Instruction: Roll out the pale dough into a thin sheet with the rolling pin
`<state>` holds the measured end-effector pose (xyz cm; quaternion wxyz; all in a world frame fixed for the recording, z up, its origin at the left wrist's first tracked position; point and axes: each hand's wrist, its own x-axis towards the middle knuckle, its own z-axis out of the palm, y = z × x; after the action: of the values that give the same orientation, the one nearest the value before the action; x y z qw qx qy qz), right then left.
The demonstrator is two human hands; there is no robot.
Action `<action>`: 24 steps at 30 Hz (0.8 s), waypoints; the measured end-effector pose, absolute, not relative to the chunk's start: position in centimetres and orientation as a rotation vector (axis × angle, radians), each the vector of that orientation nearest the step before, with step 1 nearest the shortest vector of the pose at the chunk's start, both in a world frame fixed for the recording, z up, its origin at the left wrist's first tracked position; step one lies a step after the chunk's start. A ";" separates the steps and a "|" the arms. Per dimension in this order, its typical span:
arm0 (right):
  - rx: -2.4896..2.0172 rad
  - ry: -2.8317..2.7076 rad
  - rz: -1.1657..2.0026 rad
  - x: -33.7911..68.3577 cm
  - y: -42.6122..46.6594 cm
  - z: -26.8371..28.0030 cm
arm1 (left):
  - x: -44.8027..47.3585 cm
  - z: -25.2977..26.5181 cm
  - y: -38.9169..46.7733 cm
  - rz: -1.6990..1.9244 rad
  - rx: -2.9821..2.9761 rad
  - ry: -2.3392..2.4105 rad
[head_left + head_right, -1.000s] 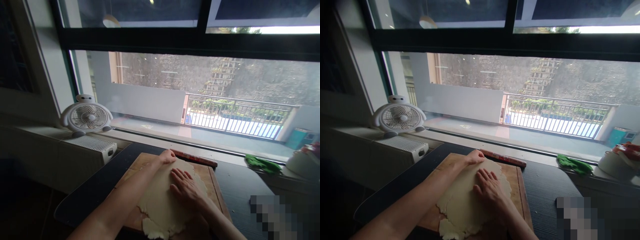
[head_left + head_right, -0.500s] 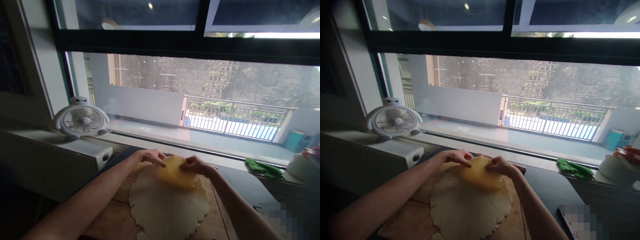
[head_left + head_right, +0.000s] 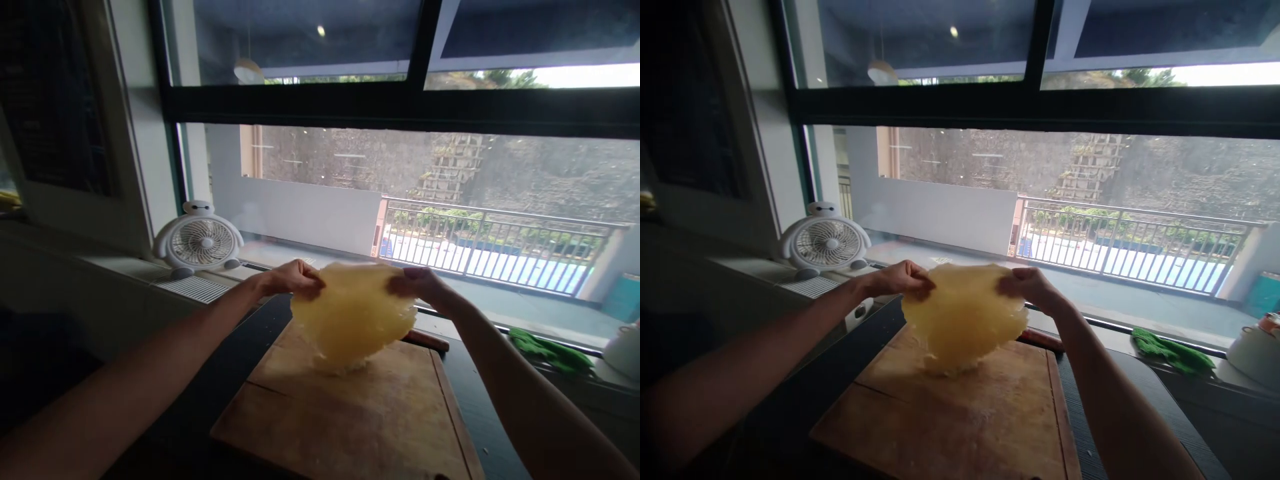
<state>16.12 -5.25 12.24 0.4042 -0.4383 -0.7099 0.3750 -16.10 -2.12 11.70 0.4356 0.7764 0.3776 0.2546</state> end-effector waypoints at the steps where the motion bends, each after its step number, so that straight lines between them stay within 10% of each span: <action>1: -1.097 -1.773 0.902 16.2 -5.1 12.1 | -16.0 13.1 -2.9 0.678 2.021 0.972; 13: -1.255 -2.035 0.767 18.4 -13.4 -1.2 | -11.2 2.1 -18.9 0.187 2.784 1.093; 24: -1.644 -2.307 0.201 18.6 -14.8 -0.4 | -13.2 -2.3 -8.8 0.175 2.624 1.520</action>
<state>18.62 -14.78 -0.38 0.1501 -0.5723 -0.8031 0.0699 -13.22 -8.75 -2.30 0.0519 0.8628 0.4996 0.0575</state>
